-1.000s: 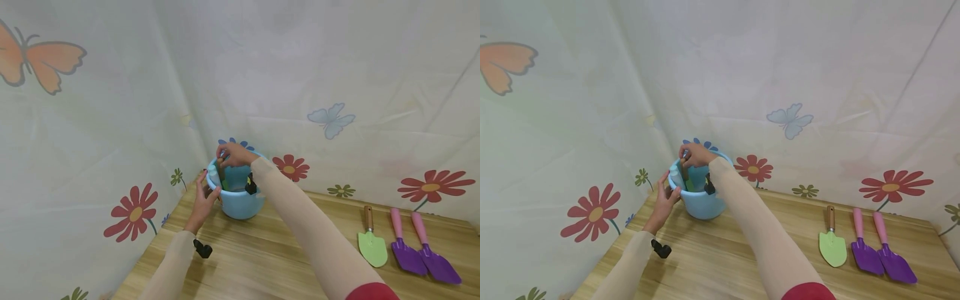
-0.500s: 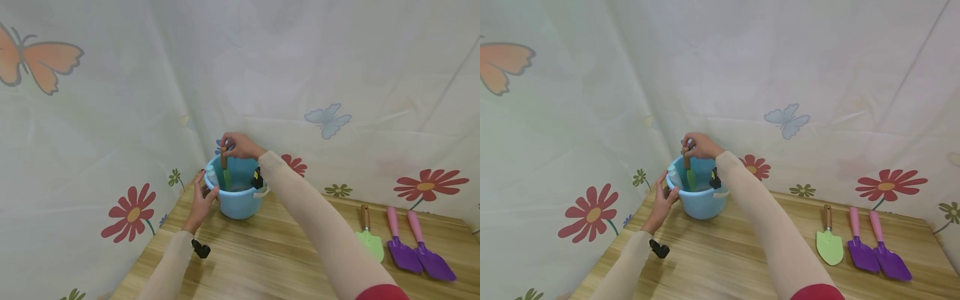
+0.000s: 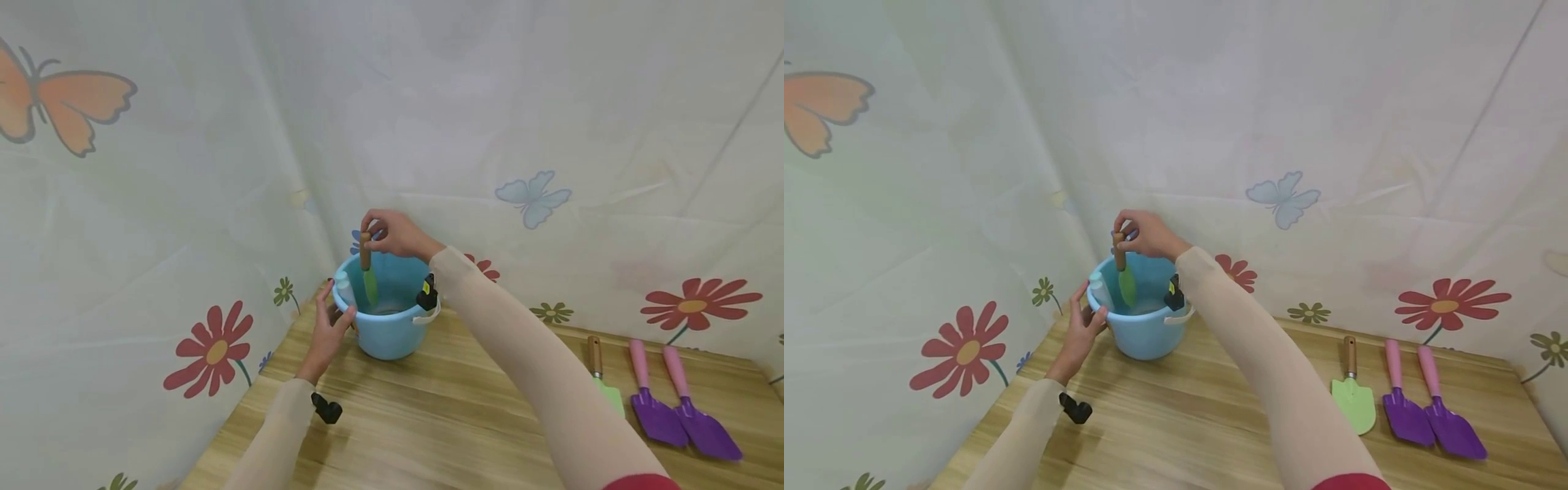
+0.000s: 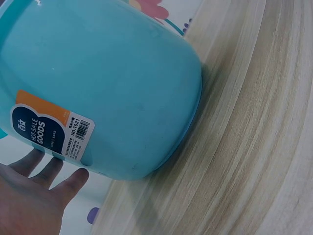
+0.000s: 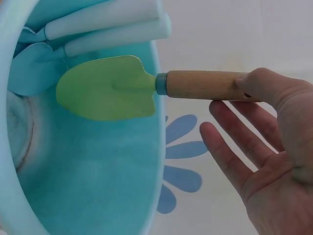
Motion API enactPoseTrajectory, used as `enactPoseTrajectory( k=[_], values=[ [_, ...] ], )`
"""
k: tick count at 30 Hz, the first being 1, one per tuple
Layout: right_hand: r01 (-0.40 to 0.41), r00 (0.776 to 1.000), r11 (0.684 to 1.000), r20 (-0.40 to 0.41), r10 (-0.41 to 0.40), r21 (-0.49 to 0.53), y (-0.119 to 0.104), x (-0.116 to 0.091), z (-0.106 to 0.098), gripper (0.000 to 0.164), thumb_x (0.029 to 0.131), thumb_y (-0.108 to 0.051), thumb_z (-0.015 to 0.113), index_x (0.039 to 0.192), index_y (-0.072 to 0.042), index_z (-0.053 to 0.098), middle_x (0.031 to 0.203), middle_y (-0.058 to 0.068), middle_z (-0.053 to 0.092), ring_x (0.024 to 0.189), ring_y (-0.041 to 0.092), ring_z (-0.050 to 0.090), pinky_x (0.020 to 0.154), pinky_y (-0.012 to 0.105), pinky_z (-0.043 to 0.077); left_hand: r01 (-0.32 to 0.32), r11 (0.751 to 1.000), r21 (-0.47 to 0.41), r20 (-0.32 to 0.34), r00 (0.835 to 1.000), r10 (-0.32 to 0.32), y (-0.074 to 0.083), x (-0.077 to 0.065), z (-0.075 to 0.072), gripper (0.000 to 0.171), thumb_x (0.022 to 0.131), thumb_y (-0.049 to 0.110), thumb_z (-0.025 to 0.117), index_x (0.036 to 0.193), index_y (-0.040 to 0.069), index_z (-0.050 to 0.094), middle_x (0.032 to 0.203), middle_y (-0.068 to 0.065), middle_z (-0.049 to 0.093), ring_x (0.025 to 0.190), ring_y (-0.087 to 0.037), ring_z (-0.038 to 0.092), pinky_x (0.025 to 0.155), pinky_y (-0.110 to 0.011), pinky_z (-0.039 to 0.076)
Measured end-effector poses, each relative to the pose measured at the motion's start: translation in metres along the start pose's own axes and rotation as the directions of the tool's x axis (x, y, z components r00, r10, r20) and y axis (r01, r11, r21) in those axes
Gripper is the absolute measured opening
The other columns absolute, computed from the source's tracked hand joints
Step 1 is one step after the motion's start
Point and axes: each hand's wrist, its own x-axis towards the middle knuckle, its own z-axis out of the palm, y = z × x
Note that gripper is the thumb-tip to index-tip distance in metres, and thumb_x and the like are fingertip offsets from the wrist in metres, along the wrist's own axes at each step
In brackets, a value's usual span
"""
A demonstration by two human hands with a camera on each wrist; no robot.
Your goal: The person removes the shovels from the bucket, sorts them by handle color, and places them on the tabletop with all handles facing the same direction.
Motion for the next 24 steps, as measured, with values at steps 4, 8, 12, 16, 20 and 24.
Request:
enactPoseTrajectory(
  k=[4,8,12,16,20,24],
  values=[
    [0.035,0.998,0.999,-0.053,-0.035,-0.003,-0.005,-0.004,-0.004,0.022,0.096,-0.013,0.074,0.116,-0.012,0.063,0.121,0.01,0.071,0.105,0.023,0.071,0.087,0.036,0.059,-0.025,1.0,-0.004,-0.009,1.0,0.024,0.0,-0.001,0.001,0.076,0.105,0.025,0.061,0.163,0.029,0.011,0.159,-0.024,0.032,0.144,-0.042,0.038,0.11,-0.058,0.039],
    [0.06,0.992,0.998,-0.109,-0.059,-0.001,-0.011,-0.008,-0.01,0.021,0.096,-0.014,0.074,0.114,-0.013,0.063,0.117,0.007,0.071,0.102,0.021,0.071,0.087,0.036,0.059,-0.033,0.999,0.012,-0.022,0.999,0.034,-0.001,-0.001,0.001,0.076,0.105,0.027,0.061,0.163,0.028,0.013,0.157,-0.025,0.034,0.143,-0.043,0.039,0.11,-0.059,0.04],
    [0.078,0.985,0.997,-0.157,-0.075,0.015,-0.015,-0.011,-0.015,0.02,0.096,-0.014,0.074,0.113,-0.015,0.064,0.114,0.006,0.071,0.1,0.019,0.071,0.087,0.035,0.059,-0.023,0.999,0.027,-0.029,0.999,0.024,-0.003,0.0,-0.001,0.076,0.104,0.029,0.062,0.163,0.029,0.014,0.157,-0.025,0.035,0.142,-0.043,0.04,0.109,-0.059,0.04],
    [0.107,0.975,0.993,-0.201,-0.097,0.04,-0.016,-0.013,-0.02,0.022,0.095,-0.013,0.075,0.114,-0.014,0.064,0.114,0.006,0.07,0.1,0.021,0.072,0.088,0.035,0.059,-0.018,0.999,0.035,-0.032,0.999,0.019,-0.003,0.001,-0.002,0.075,0.104,0.028,0.062,0.162,0.03,0.014,0.157,-0.025,0.035,0.143,-0.042,0.04,0.11,-0.059,0.04],
    [0.131,0.964,0.99,-0.241,-0.114,0.059,-0.018,-0.016,-0.024,0.023,0.094,-0.01,0.075,0.114,-0.012,0.064,0.113,0.007,0.07,0.098,0.023,0.073,0.088,0.035,0.059,-0.022,0.999,0.04,-0.035,0.999,0.023,-0.003,0.001,-0.002,0.075,0.105,0.027,0.061,0.163,0.03,0.014,0.157,-0.025,0.035,0.143,-0.042,0.04,0.11,-0.059,0.04],
    [0.143,0.957,0.988,-0.261,-0.126,0.049,-0.017,-0.02,-0.029,0.023,0.094,-0.01,0.075,0.114,-0.011,0.064,0.113,0.007,0.07,0.096,0.022,0.073,0.086,0.033,0.059,-0.021,0.999,0.032,-0.037,0.999,0.022,-0.002,0.001,-0.002,0.075,0.105,0.026,0.061,0.162,0.032,0.014,0.157,-0.025,0.035,0.143,-0.042,0.04,0.11,-0.057,0.04]
  ],
)
